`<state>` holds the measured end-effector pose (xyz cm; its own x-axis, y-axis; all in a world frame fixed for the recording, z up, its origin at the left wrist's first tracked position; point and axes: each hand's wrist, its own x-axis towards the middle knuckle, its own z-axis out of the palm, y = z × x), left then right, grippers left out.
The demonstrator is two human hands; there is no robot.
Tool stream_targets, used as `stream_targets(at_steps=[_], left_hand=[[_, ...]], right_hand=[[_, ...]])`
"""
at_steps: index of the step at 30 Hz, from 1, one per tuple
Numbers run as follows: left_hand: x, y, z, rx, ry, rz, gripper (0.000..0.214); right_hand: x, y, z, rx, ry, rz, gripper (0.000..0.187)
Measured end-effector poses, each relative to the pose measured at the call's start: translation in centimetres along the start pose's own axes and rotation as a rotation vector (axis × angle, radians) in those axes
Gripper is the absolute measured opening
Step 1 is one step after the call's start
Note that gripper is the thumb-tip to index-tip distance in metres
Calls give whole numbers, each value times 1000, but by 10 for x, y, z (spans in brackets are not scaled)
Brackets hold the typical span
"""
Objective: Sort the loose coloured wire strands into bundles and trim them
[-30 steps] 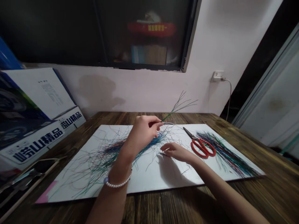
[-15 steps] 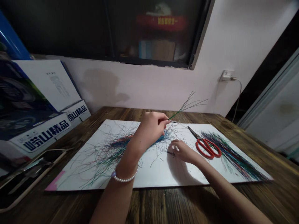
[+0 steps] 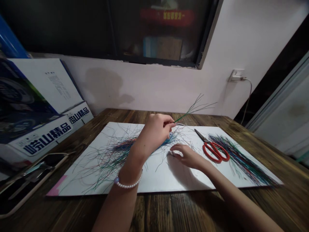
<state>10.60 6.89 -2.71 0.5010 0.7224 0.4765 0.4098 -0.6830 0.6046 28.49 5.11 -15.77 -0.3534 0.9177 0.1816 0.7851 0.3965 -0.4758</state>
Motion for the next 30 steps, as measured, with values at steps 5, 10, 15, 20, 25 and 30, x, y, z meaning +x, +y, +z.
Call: stream_targets(at_steps=[5, 10, 15, 20, 25, 30], left_hand=[[-1, 3, 1, -8, -4, -15, 18], [-1, 3, 2, -7, -15, -14, 19], [0, 2, 3, -5, -21, -26, 19], [-1, 4, 4, 6, -20, -22, 18], [-1, 6, 4, -6, -24, -51, 18], [-1, 7, 5, -8, -17, -56, 18]], right_hand=[[-1, -2, 7, 11, -19, -8, 42], [-1, 5, 10, 30, -41, 21, 47], [-3, 3, 6, 39, -52, 15, 33], [-3, 3, 6, 27, -30, 17, 38], [-1, 8, 12, 5, -27, 10, 47], [-2, 7, 12, 0, -28, 20, 46]])
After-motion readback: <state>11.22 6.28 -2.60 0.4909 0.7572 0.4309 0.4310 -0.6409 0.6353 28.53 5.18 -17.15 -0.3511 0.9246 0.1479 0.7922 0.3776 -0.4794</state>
